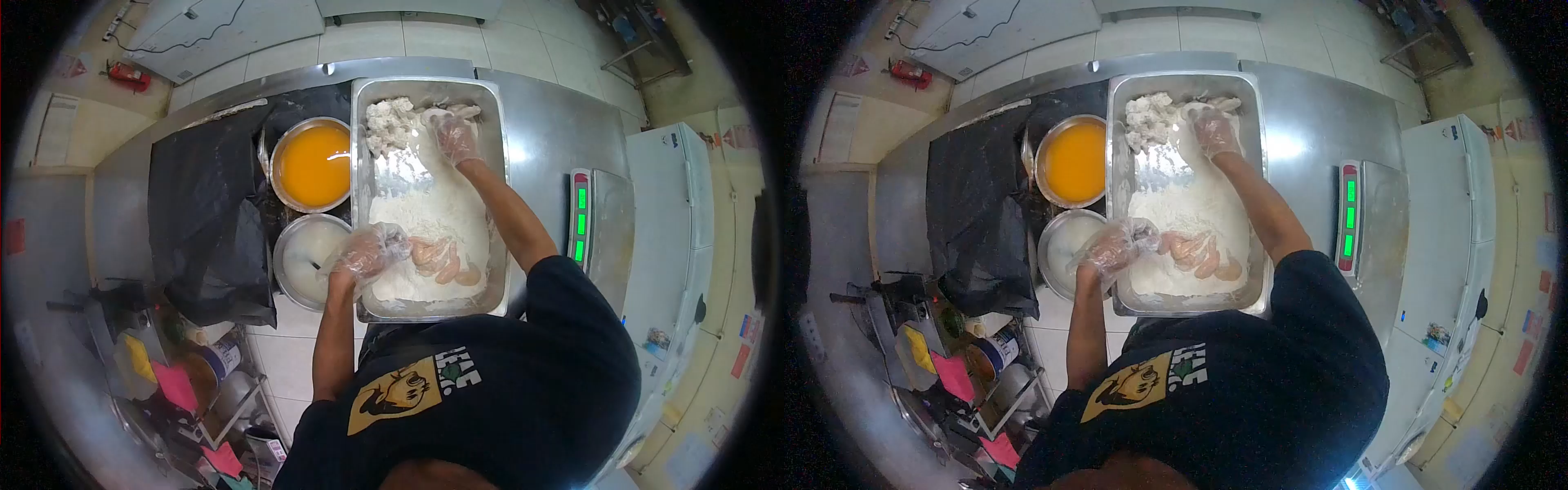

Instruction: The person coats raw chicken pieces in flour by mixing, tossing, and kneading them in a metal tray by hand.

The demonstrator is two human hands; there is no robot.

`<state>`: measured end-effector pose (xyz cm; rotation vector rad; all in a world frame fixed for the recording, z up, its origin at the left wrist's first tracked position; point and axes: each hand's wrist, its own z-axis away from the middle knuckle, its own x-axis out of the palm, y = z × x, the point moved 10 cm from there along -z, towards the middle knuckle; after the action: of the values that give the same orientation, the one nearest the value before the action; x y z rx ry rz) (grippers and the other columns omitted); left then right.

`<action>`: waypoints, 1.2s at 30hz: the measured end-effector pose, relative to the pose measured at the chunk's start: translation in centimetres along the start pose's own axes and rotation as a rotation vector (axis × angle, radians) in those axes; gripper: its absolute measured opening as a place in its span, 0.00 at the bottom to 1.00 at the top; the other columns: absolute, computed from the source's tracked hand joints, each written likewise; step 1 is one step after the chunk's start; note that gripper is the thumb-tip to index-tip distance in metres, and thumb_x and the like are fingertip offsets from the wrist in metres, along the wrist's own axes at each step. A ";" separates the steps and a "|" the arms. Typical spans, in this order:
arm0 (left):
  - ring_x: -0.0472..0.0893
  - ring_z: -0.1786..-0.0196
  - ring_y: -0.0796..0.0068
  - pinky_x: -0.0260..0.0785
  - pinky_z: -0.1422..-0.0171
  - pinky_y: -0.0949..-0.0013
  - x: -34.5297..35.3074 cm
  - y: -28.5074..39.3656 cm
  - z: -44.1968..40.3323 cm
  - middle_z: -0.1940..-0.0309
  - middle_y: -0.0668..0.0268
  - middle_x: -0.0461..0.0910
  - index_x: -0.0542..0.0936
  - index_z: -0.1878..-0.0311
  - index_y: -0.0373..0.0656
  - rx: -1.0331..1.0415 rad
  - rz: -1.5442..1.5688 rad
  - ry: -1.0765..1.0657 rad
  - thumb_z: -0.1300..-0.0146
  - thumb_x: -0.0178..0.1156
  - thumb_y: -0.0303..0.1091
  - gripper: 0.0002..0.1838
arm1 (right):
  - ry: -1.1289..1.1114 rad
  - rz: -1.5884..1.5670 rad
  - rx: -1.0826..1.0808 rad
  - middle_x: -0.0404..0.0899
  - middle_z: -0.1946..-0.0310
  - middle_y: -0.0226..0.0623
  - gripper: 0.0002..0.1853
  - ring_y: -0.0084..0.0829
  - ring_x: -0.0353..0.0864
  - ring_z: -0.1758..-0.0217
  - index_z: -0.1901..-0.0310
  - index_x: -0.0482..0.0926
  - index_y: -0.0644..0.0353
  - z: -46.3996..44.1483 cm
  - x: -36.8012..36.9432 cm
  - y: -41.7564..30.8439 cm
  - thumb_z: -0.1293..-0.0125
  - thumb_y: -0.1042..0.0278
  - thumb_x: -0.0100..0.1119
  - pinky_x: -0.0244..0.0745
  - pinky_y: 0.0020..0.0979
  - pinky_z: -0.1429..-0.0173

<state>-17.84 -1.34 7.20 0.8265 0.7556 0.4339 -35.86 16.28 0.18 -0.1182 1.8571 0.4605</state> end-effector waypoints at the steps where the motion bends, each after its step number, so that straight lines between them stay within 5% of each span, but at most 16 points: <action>1: 0.72 0.73 0.74 0.66 0.64 0.67 0.1 0.2 0.1 0.78 0.64 0.76 0.79 0.66 0.38 0.005 -0.014 0.000 0.43 0.60 0.39 0.12 | 0.042 -0.051 -0.066 0.79 0.67 0.38 0.11 0.34 0.79 0.61 0.60 0.78 0.57 -0.6 -0.6 -1.0 0.42 0.67 0.51 0.73 0.38 0.61; 3: 0.71 0.73 0.74 0.66 0.64 0.67 0.3 0.8 0.4 0.78 0.64 0.76 0.78 0.66 0.38 0.008 -0.037 -0.003 0.43 0.60 0.40 0.13 | 0.086 -0.106 -0.124 0.79 0.67 0.38 0.11 0.34 0.79 0.63 0.59 0.78 0.58 -1.4 0.0 -1.8 0.42 0.67 0.51 0.73 0.37 0.61; 5: 0.76 0.72 0.59 0.68 0.63 0.61 0.6 1.2 1.0 0.73 0.53 0.79 0.79 0.65 0.38 -0.019 0.009 -0.042 0.44 0.60 0.43 0.16 | -0.091 0.226 -0.160 0.79 0.67 0.38 0.13 0.33 0.79 0.64 0.56 0.76 0.61 -1.8 5.2 -3.5 0.42 0.68 0.51 0.73 0.35 0.61; 9: 0.75 0.72 0.63 0.68 0.63 0.62 0.3 1.3 2.8 0.74 0.54 0.78 0.78 0.65 0.38 -0.019 0.078 -0.019 0.43 0.60 0.44 0.16 | -0.089 0.036 -0.033 0.80 0.69 0.36 0.15 0.34 0.80 0.63 0.54 0.73 0.66 -3.4 6.0 -1.1 0.42 0.69 0.51 0.75 0.38 0.62; 10: 0.74 0.72 0.64 0.68 0.63 0.62 0.3 0.6 3.1 0.75 0.55 0.78 0.78 0.65 0.37 -0.031 0.070 -0.006 0.43 0.60 0.44 0.16 | 0.092 0.220 -0.265 0.80 0.70 0.39 0.15 0.35 0.81 0.64 0.53 0.72 0.65 -2.4 4.7 -2.1 0.40 0.68 0.49 0.76 0.39 0.62; 11: 0.74 0.73 0.65 0.68 0.63 0.63 0.4 0.1 3.4 0.75 0.56 0.77 0.78 0.65 0.37 -0.043 0.067 0.011 0.43 0.60 0.44 0.16 | 0.087 0.223 -0.259 0.80 0.70 0.39 0.15 0.35 0.81 0.64 0.53 0.72 0.65 -2.1 4.9 -1.5 0.40 0.68 0.49 0.76 0.39 0.62; 15: 0.74 0.73 0.65 0.68 0.63 0.63 0.6 -0.2 4.0 0.75 0.56 0.77 0.78 0.64 0.37 -0.009 0.098 0.009 0.42 0.59 0.44 0.17 | 0.137 -0.246 0.107 0.79 0.69 0.40 0.11 0.34 0.80 0.64 0.63 0.77 0.62 -1.7 3.5 4.5 0.39 0.64 0.49 0.74 0.36 0.60; 16: 0.72 0.72 0.72 0.66 0.62 0.67 1.0 -0.5 3.9 0.76 0.62 0.76 0.78 0.65 0.37 -0.022 0.097 0.002 0.43 0.61 0.41 0.15 | 0.187 -0.454 0.212 0.78 0.69 0.37 0.11 0.33 0.79 0.63 0.68 0.79 0.58 -1.5 2.6 6.2 0.38 0.63 0.50 0.73 0.35 0.59; 17: 0.70 0.70 0.78 0.65 0.62 0.71 1.3 -0.7 3.9 0.76 0.68 0.75 0.77 0.66 0.36 -0.034 0.097 -0.005 0.44 0.62 0.38 0.13 | 0.190 -0.448 0.209 0.78 0.69 0.37 0.11 0.33 0.79 0.63 0.68 0.79 0.58 -1.1 1.7 6.6 0.38 0.63 0.50 0.73 0.35 0.59; 20: 0.71 0.72 0.77 0.66 0.63 0.70 0.9 3.2 4.8 0.76 0.65 0.76 0.78 0.66 0.36 -0.006 0.064 -0.080 0.44 0.62 0.37 0.12 | 0.100 -0.919 0.330 0.81 0.70 0.40 0.14 0.34 0.80 0.68 0.72 0.79 0.60 0.8 -2.2 7.4 0.42 0.56 0.56 0.74 0.34 0.62; 23: 0.74 0.72 0.73 0.67 0.63 0.68 1.7 4.1 4.5 0.75 0.62 0.79 0.79 0.64 0.36 0.097 -0.057 -0.061 0.45 0.61 0.36 0.12 | 0.036 -0.743 0.503 0.81 0.70 0.42 0.15 0.37 0.79 0.67 0.69 0.79 0.59 2.4 -2.1 8.5 0.44 0.53 0.60 0.73 0.38 0.61; 26: 0.77 0.70 0.70 0.69 0.61 0.66 3.1 3.4 4.4 0.71 0.59 0.81 0.80 0.61 0.37 0.124 -0.080 -0.112 0.45 0.61 0.38 0.14 | 0.134 -0.687 0.412 0.80 0.71 0.42 0.16 0.41 0.79 0.67 0.69 0.79 0.59 2.3 -0.6 8.1 0.47 0.52 0.63 0.74 0.40 0.59; 28: 0.77 0.68 0.70 0.69 0.59 0.66 3.0 3.5 5.3 0.70 0.59 0.81 0.80 0.60 0.38 0.119 -0.095 -0.097 0.45 0.62 0.39 0.15 | -0.122 -0.584 0.609 0.80 0.62 0.47 0.14 0.49 0.79 0.59 0.64 0.81 0.56 3.2 0.5 8.0 0.42 0.54 0.55 0.73 0.44 0.56; 36: 0.77 0.63 0.72 0.69 0.56 0.67 2.9 2.1 7.2 0.66 0.61 0.81 0.79 0.59 0.40 -0.017 0.008 -0.069 0.46 0.63 0.40 0.16 | -0.076 -0.483 0.679 0.81 0.69 0.48 0.12 0.46 0.82 0.64 0.69 0.82 0.61 3.3 3.1 7.3 0.46 0.59 0.59 0.76 0.44 0.59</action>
<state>-10.69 -1.81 10.80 0.8247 0.6842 0.4160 -36.19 24.64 -1.73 -0.0815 1.7402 -0.4942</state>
